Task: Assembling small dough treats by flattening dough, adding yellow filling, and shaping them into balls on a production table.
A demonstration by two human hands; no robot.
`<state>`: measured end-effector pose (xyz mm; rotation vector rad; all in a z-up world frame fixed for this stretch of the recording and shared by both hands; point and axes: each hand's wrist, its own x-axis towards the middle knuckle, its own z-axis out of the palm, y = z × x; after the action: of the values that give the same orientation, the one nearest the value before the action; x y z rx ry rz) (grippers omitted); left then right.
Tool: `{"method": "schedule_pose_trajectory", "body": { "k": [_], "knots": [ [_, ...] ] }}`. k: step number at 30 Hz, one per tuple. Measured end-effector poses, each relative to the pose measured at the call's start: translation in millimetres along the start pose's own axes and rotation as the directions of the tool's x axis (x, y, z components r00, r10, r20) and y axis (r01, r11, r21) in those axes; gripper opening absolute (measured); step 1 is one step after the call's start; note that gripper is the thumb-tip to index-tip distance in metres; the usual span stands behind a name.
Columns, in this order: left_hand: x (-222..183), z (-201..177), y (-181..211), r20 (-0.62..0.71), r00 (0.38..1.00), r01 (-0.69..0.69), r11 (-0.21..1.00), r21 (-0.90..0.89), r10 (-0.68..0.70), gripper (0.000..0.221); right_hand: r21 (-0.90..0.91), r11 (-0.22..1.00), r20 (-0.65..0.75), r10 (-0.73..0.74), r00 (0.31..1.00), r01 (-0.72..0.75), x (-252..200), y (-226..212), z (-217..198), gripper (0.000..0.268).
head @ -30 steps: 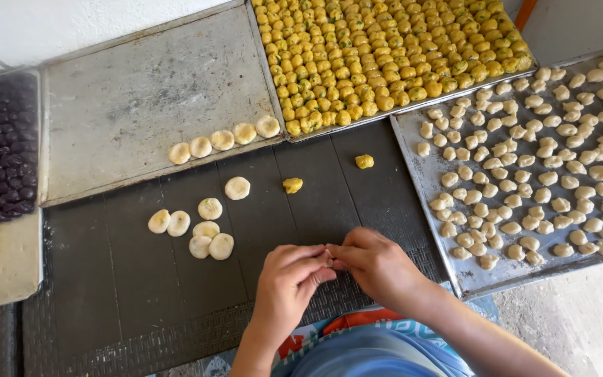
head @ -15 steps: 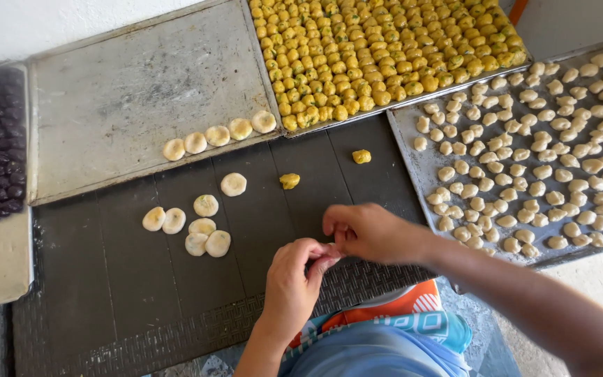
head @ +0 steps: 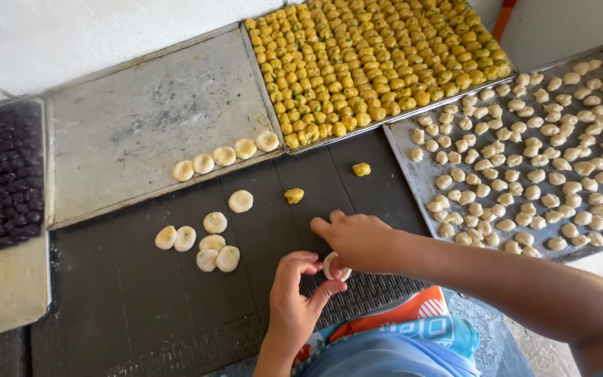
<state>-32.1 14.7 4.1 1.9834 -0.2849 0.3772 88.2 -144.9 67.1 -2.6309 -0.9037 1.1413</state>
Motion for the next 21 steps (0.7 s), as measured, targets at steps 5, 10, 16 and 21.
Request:
{"method": "schedule_pose_trajectory", "body": {
  "k": [5, 10, 16, 21],
  "knots": [
    [9.0, 8.7, -2.4, 0.006, 0.997, -0.069, 0.925, 0.373, 0.072, 0.018, 0.196, 0.968, -0.265, -0.103, 0.959, 0.158, -4.2, 51.4, -1.2, 0.039],
    [7.0, 16.5, 1.2, 0.099, 0.995, -0.047, 0.793, 0.607, -0.017, 0.029, 0.137, 0.991, -0.624, 0.091, 0.776, -0.006, -81.3, 107.0, -1.2, 0.032],
    [16.5, 8.2, 22.2, 0.281, 0.942, 0.024, 0.872, 0.489, -0.183, 0.032, -0.159, 0.961, -0.452, 0.134, 0.882, -0.228, -98.3, 151.9, 42.4, 0.045],
    [6.9, -52.5, 49.1, -0.239, 0.966, 0.029, 0.883, 0.468, 0.095, 0.011, -0.109, 0.947, -0.545, 0.197, 0.815, -0.302, -92.4, 151.9, 32.9, 0.030]
  ]
}}
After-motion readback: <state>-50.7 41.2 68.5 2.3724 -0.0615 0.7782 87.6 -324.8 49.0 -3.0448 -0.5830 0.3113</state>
